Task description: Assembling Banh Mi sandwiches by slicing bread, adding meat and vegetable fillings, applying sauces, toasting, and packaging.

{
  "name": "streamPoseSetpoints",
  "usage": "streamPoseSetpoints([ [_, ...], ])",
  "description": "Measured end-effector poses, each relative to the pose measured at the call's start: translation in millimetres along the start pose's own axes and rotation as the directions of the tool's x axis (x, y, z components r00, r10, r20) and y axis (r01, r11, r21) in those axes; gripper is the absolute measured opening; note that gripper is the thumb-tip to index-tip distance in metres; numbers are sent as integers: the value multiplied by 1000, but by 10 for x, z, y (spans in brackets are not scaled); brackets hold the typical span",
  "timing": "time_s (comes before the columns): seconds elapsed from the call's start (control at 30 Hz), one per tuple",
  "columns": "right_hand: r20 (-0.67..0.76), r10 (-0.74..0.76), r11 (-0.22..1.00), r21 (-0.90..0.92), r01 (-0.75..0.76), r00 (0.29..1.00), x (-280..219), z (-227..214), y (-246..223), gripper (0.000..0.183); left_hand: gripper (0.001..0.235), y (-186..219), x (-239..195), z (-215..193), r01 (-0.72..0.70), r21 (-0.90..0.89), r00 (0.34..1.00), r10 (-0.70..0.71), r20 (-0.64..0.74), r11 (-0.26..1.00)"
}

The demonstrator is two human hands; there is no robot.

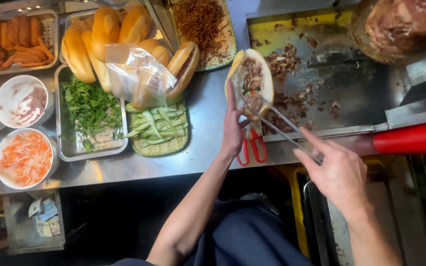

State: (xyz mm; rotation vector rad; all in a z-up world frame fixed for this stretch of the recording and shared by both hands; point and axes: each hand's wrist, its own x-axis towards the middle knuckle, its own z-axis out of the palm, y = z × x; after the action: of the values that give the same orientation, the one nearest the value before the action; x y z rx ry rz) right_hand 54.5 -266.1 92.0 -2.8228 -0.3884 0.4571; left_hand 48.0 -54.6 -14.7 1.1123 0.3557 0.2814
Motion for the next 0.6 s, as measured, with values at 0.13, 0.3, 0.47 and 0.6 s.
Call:
streamPoseSetpoints([
  [0.13, -128, -83, 994, 65, 92, 988, -140, -57, -18, 59, 71, 19, -72, -55, -75, 78, 997, 74, 15, 994],
  [0.3, 64, 101, 990, 92, -107, 993, -161, -113, -112, 59, 70, 33, -132, -92, -62, 68, 998, 61, 10, 996],
  [0.47, 70, 286, 940, 173, -294, 956, 218, -253, 191, 57, 72, 19, -121, -239, 1, 41, 1000, 0, -27, 999],
  [0.6, 124, 399, 914, 17, -404, 908, 555, -79, 511, 52, 69, -1, -208, -272, 34, 55, 999, -33, -30, 998],
])
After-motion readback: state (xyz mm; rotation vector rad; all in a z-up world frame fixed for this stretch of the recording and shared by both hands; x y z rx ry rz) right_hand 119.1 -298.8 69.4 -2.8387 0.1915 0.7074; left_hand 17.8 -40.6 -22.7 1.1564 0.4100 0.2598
